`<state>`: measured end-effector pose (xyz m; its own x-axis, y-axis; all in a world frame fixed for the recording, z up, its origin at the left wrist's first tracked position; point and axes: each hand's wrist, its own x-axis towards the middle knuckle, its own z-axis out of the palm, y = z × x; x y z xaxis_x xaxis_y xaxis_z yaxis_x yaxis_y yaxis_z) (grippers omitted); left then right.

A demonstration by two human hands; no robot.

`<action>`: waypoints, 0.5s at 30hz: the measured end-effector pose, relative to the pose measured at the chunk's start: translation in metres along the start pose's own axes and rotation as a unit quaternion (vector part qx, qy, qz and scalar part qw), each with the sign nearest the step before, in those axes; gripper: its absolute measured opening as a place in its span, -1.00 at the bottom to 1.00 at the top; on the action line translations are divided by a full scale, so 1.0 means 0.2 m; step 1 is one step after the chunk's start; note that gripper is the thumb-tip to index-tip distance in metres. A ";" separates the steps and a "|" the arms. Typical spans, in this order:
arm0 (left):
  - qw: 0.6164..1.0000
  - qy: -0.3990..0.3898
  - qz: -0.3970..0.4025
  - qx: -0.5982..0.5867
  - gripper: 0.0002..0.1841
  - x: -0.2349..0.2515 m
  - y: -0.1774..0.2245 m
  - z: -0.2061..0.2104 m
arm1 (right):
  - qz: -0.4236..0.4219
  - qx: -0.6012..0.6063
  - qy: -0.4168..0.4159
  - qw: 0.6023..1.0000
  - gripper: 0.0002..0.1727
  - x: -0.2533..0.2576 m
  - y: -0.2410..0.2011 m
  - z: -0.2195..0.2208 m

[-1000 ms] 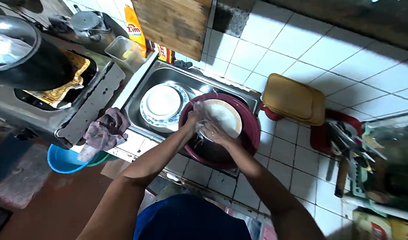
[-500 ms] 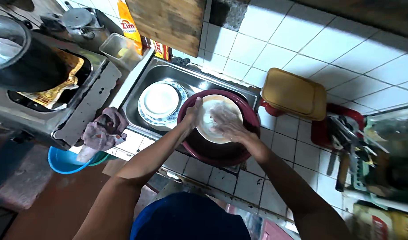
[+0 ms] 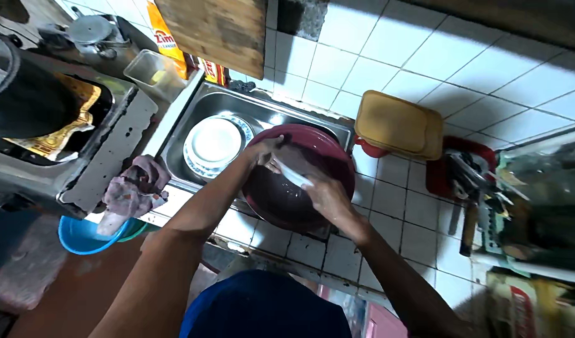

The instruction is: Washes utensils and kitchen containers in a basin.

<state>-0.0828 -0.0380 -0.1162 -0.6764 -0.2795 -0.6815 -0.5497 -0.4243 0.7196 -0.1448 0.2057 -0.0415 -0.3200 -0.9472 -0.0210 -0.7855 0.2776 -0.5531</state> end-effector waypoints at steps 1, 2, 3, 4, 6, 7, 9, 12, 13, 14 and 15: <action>0.999 0.039 -0.004 0.017 -0.29 0.05 -0.01 0.03 | 0.068 0.063 0.019 0.996 -0.71 0.01 0.01 -0.04; 0.993 0.103 0.006 0.054 -0.31 0.09 -0.02 0.06 | 0.107 0.134 0.061 0.983 -0.69 0.01 0.04 -0.06; 0.978 0.174 0.029 0.114 -0.38 0.12 -0.03 0.11 | 0.136 0.207 0.107 0.963 -0.67 0.01 0.09 -0.07; 0.962 0.218 0.050 0.159 -0.38 0.13 -0.05 0.14 | 0.162 0.271 0.150 0.937 -0.63 0.01 0.12 -0.06; 0.937 0.284 0.067 0.194 -0.36 0.23 -0.12 0.23 | 0.203 0.364 0.217 0.883 -0.56 0.00 0.15 -0.04; 0.942 0.297 0.084 0.130 -0.41 0.26 -0.15 0.29 | 0.218 0.392 0.241 0.861 -0.54 -0.01 0.15 -0.03; 0.951 0.251 0.130 -0.127 -0.65 0.23 -0.15 0.45 | 0.241 0.428 0.273 0.827 -0.54 -0.01 0.14 0.00; 0.921 0.202 0.135 -0.305 -0.55 0.13 -0.07 0.60 | 0.266 0.446 0.299 0.801 -0.51 0.01 0.11 -0.02; 0.924 0.198 0.172 -0.279 -0.44 0.07 -0.06 0.65 | 0.272 0.451 0.302 0.794 -0.50 0.01 0.11 -0.02; 0.930 0.182 0.210 -0.241 -0.39 0.01 -0.08 0.70 | 0.278 0.455 0.303 0.790 -0.48 0.02 0.11 -0.02; 0.936 0.162 0.246 -0.192 -0.40 -0.07 -0.11 0.77 | 0.280 0.458 0.301 0.789 -0.46 0.02 0.11 -0.01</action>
<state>-0.1356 0.1076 -0.1016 -0.5834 -0.7420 -0.3303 0.0473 -0.4371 0.8982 -0.1644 0.2085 -0.0515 -0.8905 -0.3936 -0.2283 0.1909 0.1323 -0.9727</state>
